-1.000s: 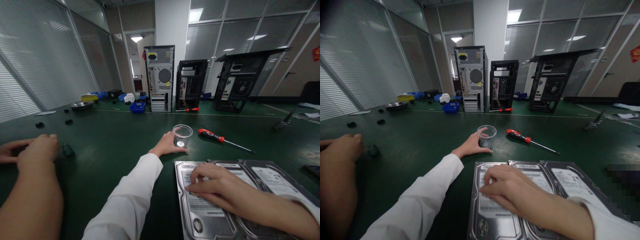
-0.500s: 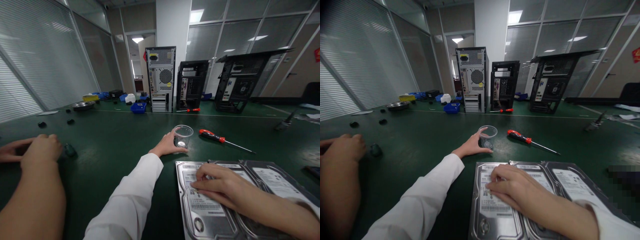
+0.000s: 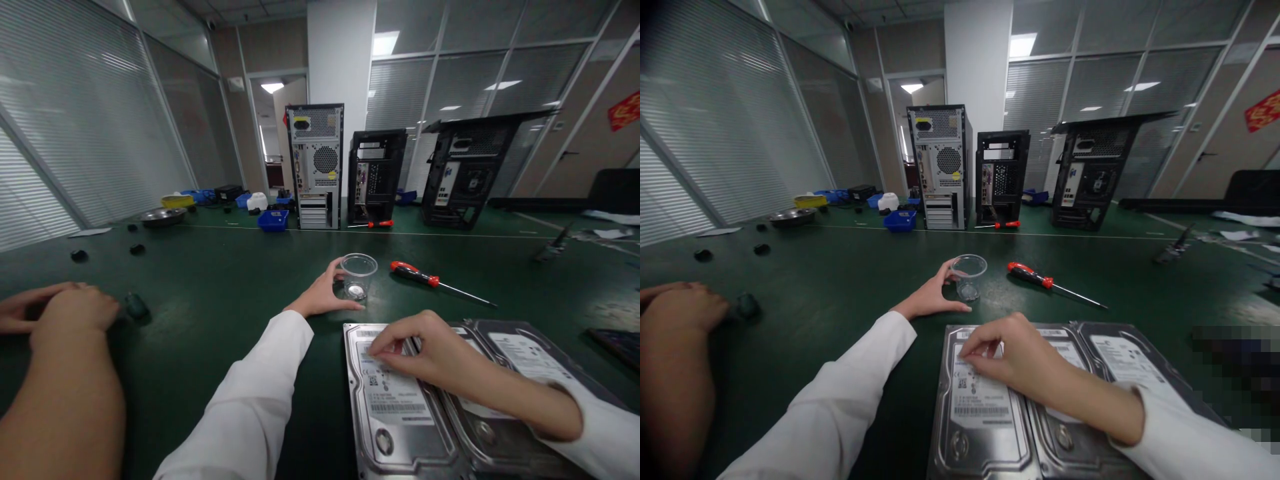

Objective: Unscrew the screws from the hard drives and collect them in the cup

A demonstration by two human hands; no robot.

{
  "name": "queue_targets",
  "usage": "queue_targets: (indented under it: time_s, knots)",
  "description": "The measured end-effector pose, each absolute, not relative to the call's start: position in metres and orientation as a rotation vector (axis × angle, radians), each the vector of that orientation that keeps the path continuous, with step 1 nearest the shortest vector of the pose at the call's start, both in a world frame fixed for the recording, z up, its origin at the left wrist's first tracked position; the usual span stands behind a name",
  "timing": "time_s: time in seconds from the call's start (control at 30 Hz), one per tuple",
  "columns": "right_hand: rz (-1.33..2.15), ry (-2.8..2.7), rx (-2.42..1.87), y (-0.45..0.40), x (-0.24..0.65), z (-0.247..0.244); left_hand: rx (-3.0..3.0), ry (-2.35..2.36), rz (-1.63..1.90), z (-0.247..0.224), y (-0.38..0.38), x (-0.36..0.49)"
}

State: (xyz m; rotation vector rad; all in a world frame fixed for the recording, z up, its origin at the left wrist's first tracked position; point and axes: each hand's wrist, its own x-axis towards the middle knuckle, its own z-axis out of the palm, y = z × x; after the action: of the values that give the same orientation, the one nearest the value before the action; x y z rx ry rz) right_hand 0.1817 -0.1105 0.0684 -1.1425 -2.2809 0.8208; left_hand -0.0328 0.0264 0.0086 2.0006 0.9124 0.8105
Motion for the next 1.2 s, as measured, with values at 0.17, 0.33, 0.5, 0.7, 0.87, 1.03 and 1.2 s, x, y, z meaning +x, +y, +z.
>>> queue_targets:
  time_s: [0.17,0.33,0.5,0.7,0.87,1.03,1.2]
  knots:
    - [1.032,-2.2,-1.147,-0.101,0.168,0.068,1.968,0.932,0.801,0.011,0.026,-0.036]
    - [1.166,-2.25,-0.911,-0.101,0.16,0.064,1.945,0.93,0.818,0.012,0.027,-0.033]
    - [1.211,-2.255,-0.876,-0.098,0.159,0.061,1.966,0.922,0.819,0.009,0.029,-0.034]
    - [1.249,-2.343,-0.927,-0.095,0.156,0.067,1.913,0.895,0.802,0.012,0.027,-0.033]
    - [1.215,-2.386,-0.875,-0.096,0.153,0.066,1.906,0.868,0.767,0.01,0.028,-0.039]
    - [1.21,-2.348,-0.841,-0.098,0.152,0.056,1.914,1.039,0.622,0.026,0.021,-0.063]
    - [1.123,-2.324,-0.815,-0.101,0.149,0.051,2.004,1.904,0.451,0.063,-0.055,-0.07]
